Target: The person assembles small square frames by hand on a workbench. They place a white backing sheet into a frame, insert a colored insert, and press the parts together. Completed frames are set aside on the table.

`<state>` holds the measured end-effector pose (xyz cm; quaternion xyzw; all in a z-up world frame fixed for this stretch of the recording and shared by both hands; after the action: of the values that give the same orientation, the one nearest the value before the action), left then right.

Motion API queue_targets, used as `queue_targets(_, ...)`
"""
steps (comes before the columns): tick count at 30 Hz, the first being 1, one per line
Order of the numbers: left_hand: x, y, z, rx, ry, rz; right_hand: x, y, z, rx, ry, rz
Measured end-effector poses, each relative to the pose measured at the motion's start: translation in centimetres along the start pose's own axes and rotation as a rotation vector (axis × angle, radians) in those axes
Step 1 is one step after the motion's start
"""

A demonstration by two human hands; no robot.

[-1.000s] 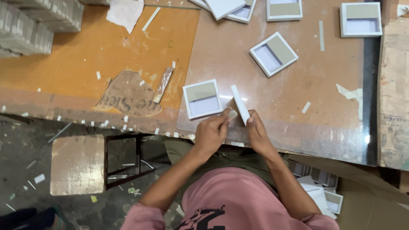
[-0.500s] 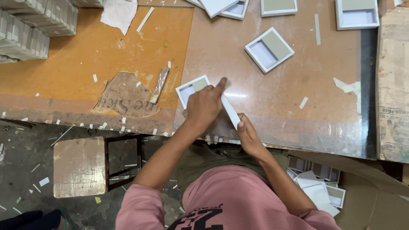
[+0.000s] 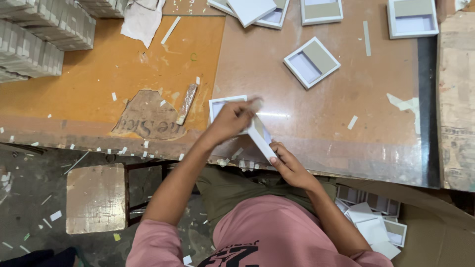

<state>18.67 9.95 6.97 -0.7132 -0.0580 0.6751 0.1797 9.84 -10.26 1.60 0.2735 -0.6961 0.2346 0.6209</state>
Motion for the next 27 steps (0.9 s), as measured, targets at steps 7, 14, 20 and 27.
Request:
queue_targets(7, -4.4, 6.4, 5.0, 0.079, -0.069, 0.051, -2.5, 0.0, 1.3, -0.068, 0.101, 0.010)
queue_targets(14, -7.3, 8.1, 6.4, -0.014, 0.085, -0.196, -4.6, 1.4, 1.4, -0.206, 0.176, -0.186)
queue_targets(20, -8.1, 6.8, 8.0, -0.010, 0.164, -0.559, -0.4, 2.2, -0.1, -0.187, -0.067, -0.036)
queue_targets(27, -7.2, 2.2, 3.6, -0.305, 0.143, -0.880, -1.7, 1.5, -0.2, -0.265, 0.060, -0.050)
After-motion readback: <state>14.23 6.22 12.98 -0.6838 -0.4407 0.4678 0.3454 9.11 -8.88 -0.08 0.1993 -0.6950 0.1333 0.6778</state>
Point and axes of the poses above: each hand's wrist, its own z-axis away from the middle knuckle, its own y-axis out of the palm, x = y × z, the point moved 7 cm from there along -z, towards the middle knuckle, and after that the axes turned 5 degrees about -z, right-handed, at the moved point
